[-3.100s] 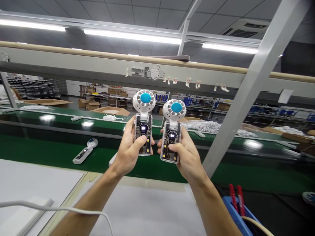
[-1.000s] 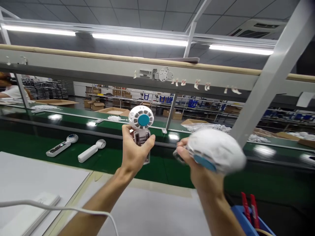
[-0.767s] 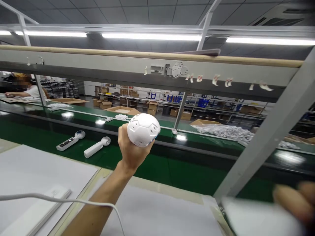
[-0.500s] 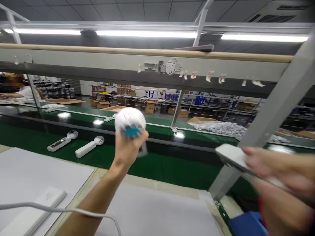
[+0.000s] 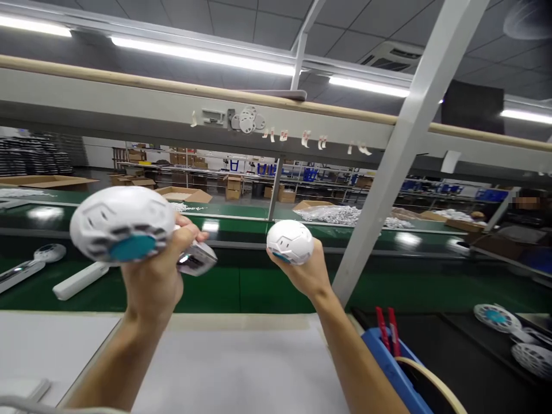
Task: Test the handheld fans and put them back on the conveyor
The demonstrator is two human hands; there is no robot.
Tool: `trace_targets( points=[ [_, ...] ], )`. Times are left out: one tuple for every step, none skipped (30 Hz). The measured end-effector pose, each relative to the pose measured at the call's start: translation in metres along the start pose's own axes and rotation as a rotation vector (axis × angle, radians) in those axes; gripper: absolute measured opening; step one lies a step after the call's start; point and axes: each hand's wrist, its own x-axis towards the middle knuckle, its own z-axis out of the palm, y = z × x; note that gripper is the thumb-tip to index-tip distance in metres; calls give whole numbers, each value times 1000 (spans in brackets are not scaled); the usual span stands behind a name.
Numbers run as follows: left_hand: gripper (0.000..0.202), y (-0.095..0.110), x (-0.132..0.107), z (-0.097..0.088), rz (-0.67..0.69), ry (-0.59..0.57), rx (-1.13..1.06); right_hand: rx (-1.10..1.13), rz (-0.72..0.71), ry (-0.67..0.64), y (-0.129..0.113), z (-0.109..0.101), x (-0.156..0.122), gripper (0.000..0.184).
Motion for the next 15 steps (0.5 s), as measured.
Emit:
trace_targets(
  points=[
    [15,-5,2,-1,23,-17,37,8,27,-13,4,2,0,24],
    [15,-10,3,-2,62,-19,95,20,53,-24,7,4,0,26],
    [16,-14,5,-4,101,-16,170,32,75,-31,9,6,1,27],
    [17,-17,7,-5,122,-17,249,44,92,-36,11,8,1,27],
    [19,-19,8,-7,141,-23,313,58,107,-38,12,10,1,26],
    [18,-20,8,-8,136,-49,342,70,123,-42,13,12,1,25],
    [17,-20,9,-8,101,-93,329,81,145,-51,14,14,2,24],
    [16,-20,8,-8,49,-142,282,93,170,-64,16,17,2,25],
    [15,-20,8,-7,-16,-187,215,104,195,-72,20,19,3,26],
    [15,-19,8,-5,-92,-215,138,116,227,-74,26,22,3,26],
    [15,-19,7,-4,-176,-229,61,128,277,-76,34,25,4,26],
    [15,-19,7,-2,-265,-234,-8,141,351,-79,44,29,4,25],
    [15,-19,7,0,-349,-229,-69,154,439,-84,55,32,4,24],
    [15,-19,7,1,-427,-213,-123,162,545,-100,67,36,3,23],
    [16,-19,7,2,-498,-186,-173,167,642,-120,79,40,1,23]
  ],
)
